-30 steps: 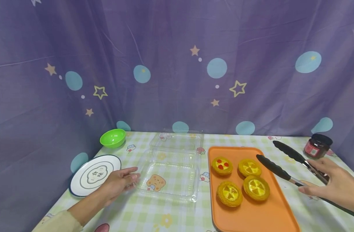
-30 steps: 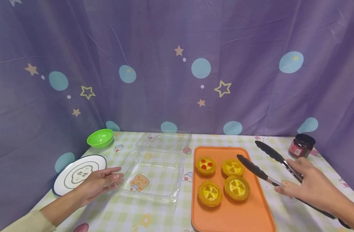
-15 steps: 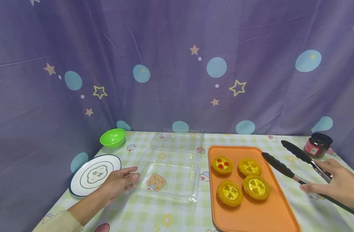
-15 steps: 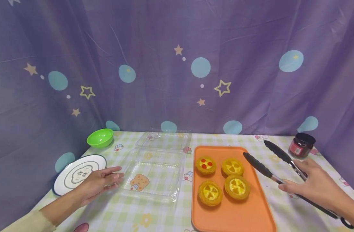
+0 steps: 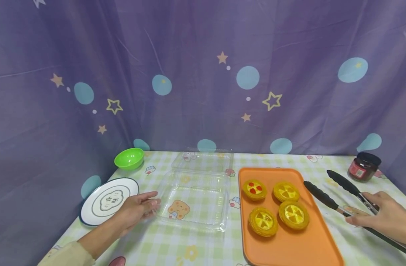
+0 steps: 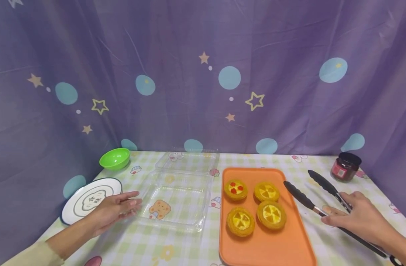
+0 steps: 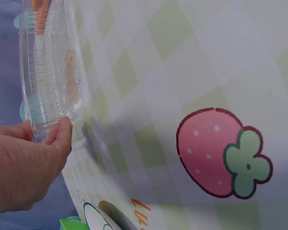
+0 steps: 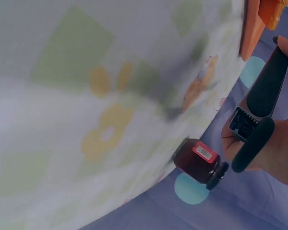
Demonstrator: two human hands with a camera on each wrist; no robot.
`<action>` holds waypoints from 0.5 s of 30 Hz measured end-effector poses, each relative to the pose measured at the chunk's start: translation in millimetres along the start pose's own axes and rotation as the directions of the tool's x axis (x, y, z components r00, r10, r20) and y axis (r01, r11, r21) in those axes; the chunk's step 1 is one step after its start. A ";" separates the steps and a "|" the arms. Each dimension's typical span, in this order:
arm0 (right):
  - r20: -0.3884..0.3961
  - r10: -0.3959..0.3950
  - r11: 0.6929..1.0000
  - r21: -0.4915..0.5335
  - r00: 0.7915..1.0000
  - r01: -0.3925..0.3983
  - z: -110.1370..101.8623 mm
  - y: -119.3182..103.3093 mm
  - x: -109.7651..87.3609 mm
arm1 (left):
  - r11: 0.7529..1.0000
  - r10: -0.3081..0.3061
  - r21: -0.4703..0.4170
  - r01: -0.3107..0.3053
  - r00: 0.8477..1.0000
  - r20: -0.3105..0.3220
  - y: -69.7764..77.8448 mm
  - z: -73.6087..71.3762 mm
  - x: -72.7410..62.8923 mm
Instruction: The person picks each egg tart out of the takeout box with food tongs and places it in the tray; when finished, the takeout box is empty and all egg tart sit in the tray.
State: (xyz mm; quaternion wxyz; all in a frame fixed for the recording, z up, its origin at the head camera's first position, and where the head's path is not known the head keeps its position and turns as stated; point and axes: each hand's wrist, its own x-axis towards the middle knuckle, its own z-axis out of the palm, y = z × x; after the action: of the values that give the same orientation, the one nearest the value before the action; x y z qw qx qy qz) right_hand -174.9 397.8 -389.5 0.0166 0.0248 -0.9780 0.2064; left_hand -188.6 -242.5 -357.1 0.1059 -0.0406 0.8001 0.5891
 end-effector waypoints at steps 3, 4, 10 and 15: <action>0.005 0.016 1.000 -0.009 1.000 -0.016 3.6 3.0 0.2 | 1.000 0.000 -0.005 0.000 1.000 0.005 -0.4 0.3 0.6; 0.011 0.027 1.000 -0.012 1.000 -0.027 4.8 3.9 0.1 | 1.000 0.001 -0.006 -0.001 1.000 0.005 -0.6 0.4 0.9; 0.020 0.063 0.998 -0.032 0.998 -0.062 15.5 7.5 -2.9 | 1.000 -0.001 -0.003 0.001 1.000 0.000 -0.7 0.7 1.1; 0.056 0.092 0.995 -0.035 0.994 -0.090 21.9 9.8 -3.4 | 1.000 -0.005 -0.001 0.005 1.000 -0.003 -0.7 0.9 1.2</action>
State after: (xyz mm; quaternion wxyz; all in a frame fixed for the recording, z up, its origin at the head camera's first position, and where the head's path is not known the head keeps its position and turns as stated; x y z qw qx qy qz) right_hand -172.5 398.0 -413.7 -0.0207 -0.0141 -0.9814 0.1901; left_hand -189.6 -241.8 -358.3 0.1059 -0.0435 0.7998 0.5893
